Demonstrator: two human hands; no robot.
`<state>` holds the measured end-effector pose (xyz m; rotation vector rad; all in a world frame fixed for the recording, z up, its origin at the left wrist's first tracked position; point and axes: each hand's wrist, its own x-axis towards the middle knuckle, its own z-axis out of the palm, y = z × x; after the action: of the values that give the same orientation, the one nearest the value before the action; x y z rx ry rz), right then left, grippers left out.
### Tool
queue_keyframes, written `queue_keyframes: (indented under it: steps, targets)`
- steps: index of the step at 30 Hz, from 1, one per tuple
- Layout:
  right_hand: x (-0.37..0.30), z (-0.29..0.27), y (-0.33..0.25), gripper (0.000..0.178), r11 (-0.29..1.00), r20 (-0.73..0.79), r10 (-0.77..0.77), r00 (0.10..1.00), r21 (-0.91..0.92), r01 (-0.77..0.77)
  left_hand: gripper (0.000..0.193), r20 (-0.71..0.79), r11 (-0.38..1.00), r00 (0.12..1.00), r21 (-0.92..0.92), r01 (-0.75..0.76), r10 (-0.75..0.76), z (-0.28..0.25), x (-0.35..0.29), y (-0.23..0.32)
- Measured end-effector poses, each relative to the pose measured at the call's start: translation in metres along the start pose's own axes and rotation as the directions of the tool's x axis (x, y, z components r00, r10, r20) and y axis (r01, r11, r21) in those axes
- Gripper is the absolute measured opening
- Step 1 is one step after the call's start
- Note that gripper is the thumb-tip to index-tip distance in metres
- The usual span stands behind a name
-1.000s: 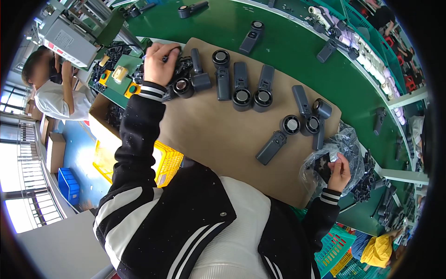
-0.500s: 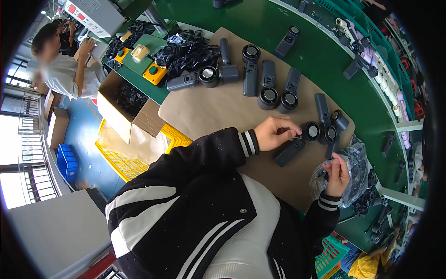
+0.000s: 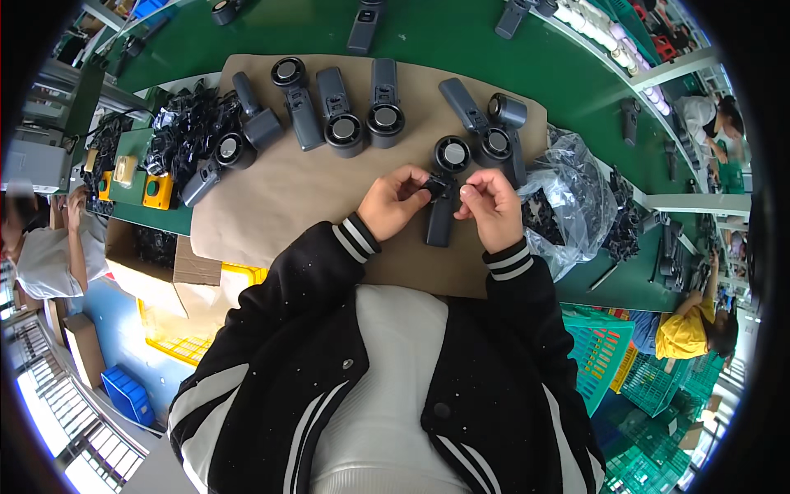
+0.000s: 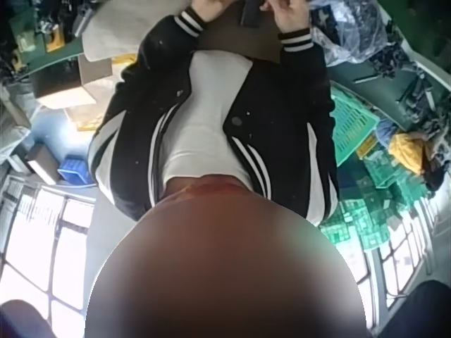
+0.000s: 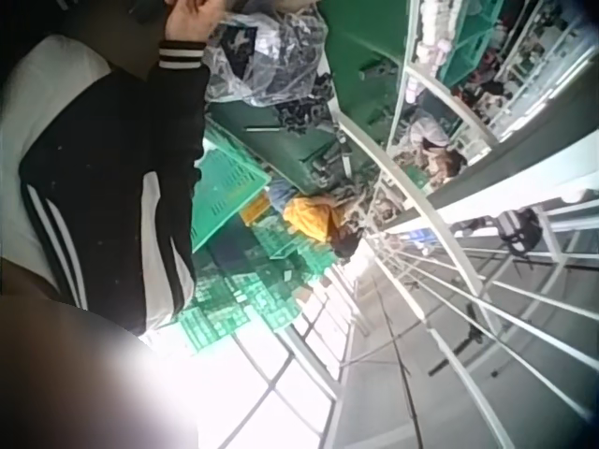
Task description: Assembling small grey plastic mechanical components and pins at a factory workstation.
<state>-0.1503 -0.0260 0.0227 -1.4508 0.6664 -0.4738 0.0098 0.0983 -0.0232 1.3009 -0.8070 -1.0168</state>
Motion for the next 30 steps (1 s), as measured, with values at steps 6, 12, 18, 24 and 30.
queue_keyframes:
  steps: [6,12,18,24,30]
  targets:
    - [-0.006,0.014,0.001,0.014,1.0,-0.042,0.002,0.999,0.021,-0.001,0.008,-0.031,0.995,0.999,-0.101,0.011,-0.014,0.001,0.0,0.001]
    - [-0.008,0.014,0.001,0.015,1.0,-0.052,-0.001,0.999,-0.011,0.0,0.01,-0.046,0.989,0.999,-0.148,-0.017,0.01,-0.001,-0.001,0.004]
    - [0.0,0.007,0.008,0.022,0.991,-0.079,-0.08,0.994,-0.116,0.07,0.012,-0.058,0.977,0.998,-0.21,-0.026,0.014,0.002,0.003,0.006]
    - [0.003,0.011,0.006,0.025,0.973,-0.06,-0.163,0.985,-0.177,0.15,0.013,-0.124,0.963,0.992,-0.263,-0.057,0.025,-0.004,0.0,0.006]
    - [-0.006,0.006,0.001,0.013,0.995,-0.102,0.071,0.992,0.072,-0.064,0.015,-0.107,0.934,0.994,-0.353,-0.049,0.011,0.007,0.004,-0.006]
